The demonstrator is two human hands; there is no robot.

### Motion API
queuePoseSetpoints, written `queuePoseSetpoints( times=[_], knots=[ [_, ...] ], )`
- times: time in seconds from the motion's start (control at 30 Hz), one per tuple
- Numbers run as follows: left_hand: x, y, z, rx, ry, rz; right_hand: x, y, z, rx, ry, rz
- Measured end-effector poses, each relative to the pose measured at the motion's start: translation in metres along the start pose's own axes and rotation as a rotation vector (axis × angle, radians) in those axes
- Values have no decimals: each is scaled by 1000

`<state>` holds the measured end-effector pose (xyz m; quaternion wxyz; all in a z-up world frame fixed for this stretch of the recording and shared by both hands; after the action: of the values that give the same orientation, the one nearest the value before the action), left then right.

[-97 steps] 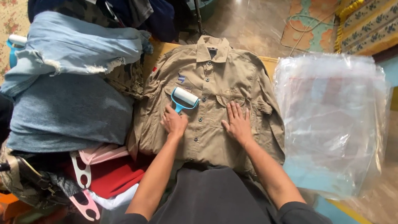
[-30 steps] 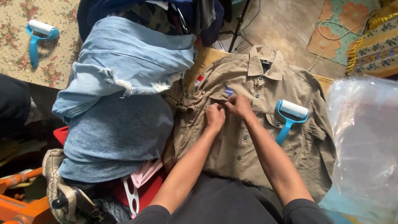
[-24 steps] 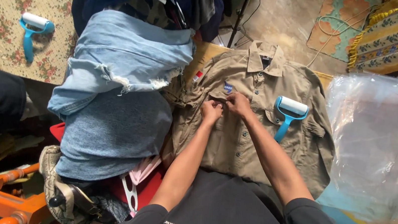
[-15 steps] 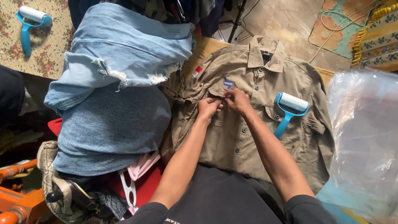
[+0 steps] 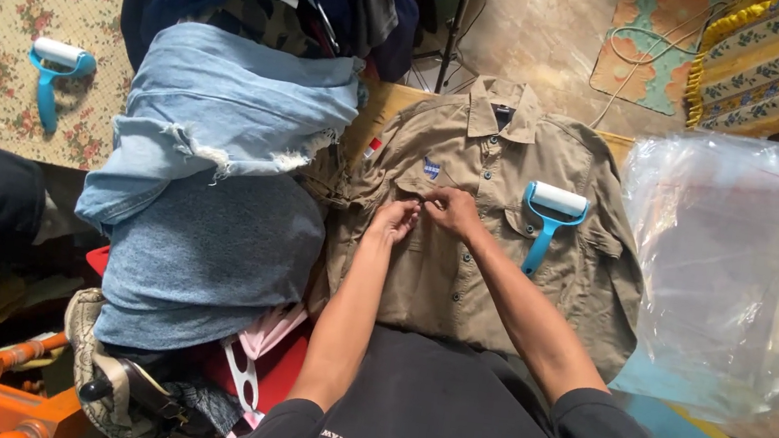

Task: The person lays a beige shirt flat on a wooden table and uses a blue lint roller to remove lint from the collar, chest, sleeves, and body. They repeatedly roll the tool over different sections, occasionally adjusting the shirt to reach new areas.

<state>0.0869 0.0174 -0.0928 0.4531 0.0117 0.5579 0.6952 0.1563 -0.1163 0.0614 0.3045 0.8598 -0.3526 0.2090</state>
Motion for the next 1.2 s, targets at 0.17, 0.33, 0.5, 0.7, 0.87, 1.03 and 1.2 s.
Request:
queuePoseSetpoints(
  times=[0.17,0.33,0.5,0.7,0.87,1.03,1.2],
  knots=[
    [0,-5,2,23,-13,-40,-8,-12,19,-202,-85,6],
    [4,3,8,37,-135,-41,-10,-9,10,-288,-101,-17],
    [-10,27,21,-65,-268,-10,-18,-14,14,-283,-148,7],
    [-19,32,16,-129,-333,24,-14,-7,0,-246,-132,71],
    [-33,61,30,-180,-511,174,-30,-8,11,-234,-113,176],
    [-15,34,35,-203,-754,345,-20,12,-8,-150,-122,267],
    [-30,49,49,-154,-896,390,-6,25,-23,-76,-126,360]
  ],
)
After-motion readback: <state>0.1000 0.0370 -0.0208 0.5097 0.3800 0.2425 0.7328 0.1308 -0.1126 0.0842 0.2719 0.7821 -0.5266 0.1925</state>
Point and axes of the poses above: each hand's wrist, its own y-axis away from the middle knuckle, its own x-axis out of the back of the hand, z = x × y, the point moved 6 cm from there along -y, towards the middle knuckle, and after that the axes turned 13 degrees about -z, right-handed, at the moved point
